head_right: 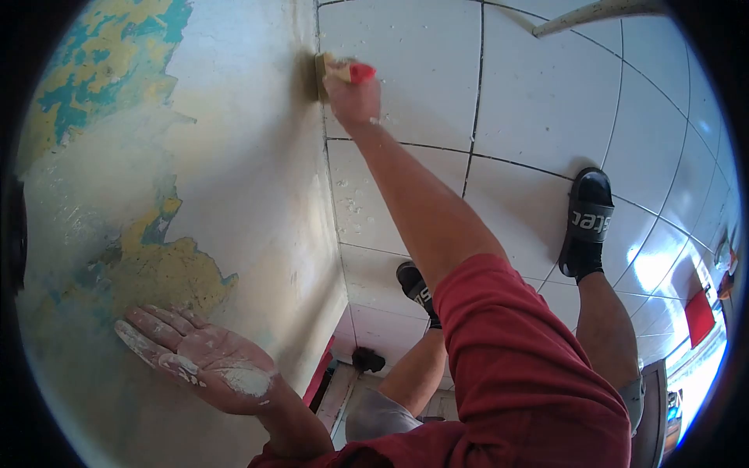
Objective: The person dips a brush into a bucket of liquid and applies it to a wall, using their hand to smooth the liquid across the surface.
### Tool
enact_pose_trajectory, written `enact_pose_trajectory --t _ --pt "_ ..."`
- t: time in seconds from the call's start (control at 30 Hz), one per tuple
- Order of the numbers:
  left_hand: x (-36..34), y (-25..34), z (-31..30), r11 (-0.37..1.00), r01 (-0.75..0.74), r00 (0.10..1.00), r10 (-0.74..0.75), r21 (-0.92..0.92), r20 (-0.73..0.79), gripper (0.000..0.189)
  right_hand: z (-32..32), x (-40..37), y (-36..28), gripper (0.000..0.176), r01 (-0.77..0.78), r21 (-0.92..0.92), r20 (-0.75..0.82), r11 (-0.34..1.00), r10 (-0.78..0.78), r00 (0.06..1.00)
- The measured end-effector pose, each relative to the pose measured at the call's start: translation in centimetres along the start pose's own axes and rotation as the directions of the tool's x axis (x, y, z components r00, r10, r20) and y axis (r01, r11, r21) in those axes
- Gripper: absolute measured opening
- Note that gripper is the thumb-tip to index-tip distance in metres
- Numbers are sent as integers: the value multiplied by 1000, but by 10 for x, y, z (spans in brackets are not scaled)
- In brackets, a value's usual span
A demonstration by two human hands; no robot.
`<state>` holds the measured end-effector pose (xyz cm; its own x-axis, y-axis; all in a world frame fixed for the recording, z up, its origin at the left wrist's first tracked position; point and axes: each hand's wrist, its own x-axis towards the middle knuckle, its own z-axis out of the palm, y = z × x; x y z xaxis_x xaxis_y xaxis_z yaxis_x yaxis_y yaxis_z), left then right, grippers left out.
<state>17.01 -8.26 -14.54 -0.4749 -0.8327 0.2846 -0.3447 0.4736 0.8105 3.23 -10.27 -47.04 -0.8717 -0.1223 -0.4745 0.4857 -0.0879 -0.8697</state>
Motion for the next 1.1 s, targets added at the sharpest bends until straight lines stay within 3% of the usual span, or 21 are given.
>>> enact_pose_trajectory --t 0.1,0.23,0.3,0.33,0.4,0.43,0.47,0.5,0.57,0.6,0.63,0.7,0.73,0.8,0.87,0.97,1.0,1.03,1.07,1.1 --pt "1 0 1 1000 -11 1000 11 22 7 62 -10 -44 22 21 -233 -13 115 972 233 966" --pt "0 5 7 1000 24 999 -25 -15 -27 63 -28 -96 42 18 -194 -183 152 964 223 963" --pt "0 5 7 1000 18 1000 -18 -2 -14 63 -27 -96 29 25 -295 -174 159 940 322 933" --pt "0 4 6 1000 16 1000 -16 13 1 64 -21 -85 17 25 -294 -170 161 940 321 933" --pt "0 3 2 1000 1 1000 -1 10 23 65 -5 -37 -2 35 -219 -510 107 832 313 944" --pt "1 2 1 1000 -9 999 8 6 45 66 -1 -11 1 43 -101 -479 144 872 192 971" --pt "1 3 2 1000 -8 999 8 7 43 66 2 8 -33 42 -196 -514 105 835 288 952" --pt "1 6 3 1000 19 1000 -19 -20 20 67 14 37 -14 41 -84 -516 53 853 129 990" --pt "1 6 2 998 51 999 -51 -46 -9 68 17 65 -43 42 -80 -482 31 873 108 994" --pt "0 6 2 998 43 999 -43 -48 0 69 21 77 -52 40 -39 -483 -45 875 20 999" --pt "0 5 0 998 35 999 -35 -47 10 70 24 81 -70 35 -182 -438 -161 880 123 979" --pt "-1 2 -3 997 13 999 -10 -70 42 71 14 116 -65 43 -39 -397 147 917 106 983" --pt "-1 1 -4 995 -15 997 23 -100 75 71 16 110 -55 43 -38 -400 149 916 106 983" --pt "1 5 1 998 -1 999 4 -63 51 72 20 78 -32 27 66 24 -163 998 -61 985" --pt "0 6 3 999 19 1000 -18 -26 25 73 10 45 -13 19 31 -109 -161 994 -48 986" --pt "0 6 5 1000 17 1000 -17 -11 -1 73 -5 -30 26 14 -208 -167 -42 964 204 978" --pt "0 7 6 1000 26 1000 -27 -15 -17 74 -13 -62 50 15 -198 -57 61 979 202 978" --pt "0 8 7 999 37 999 -37 -19 -33 74 -20 -88 102 16 -374 609 288 699 244 926" --pt "0 8 6 999 37 999 -38 -17 -32 74 -25 -121 77 13 -354 -3 141 935 351 926" --pt "0 8 5 999 43 999 -44 -33 -28 75 -31 -140 65 13 -364 -229 141 903 401 905"
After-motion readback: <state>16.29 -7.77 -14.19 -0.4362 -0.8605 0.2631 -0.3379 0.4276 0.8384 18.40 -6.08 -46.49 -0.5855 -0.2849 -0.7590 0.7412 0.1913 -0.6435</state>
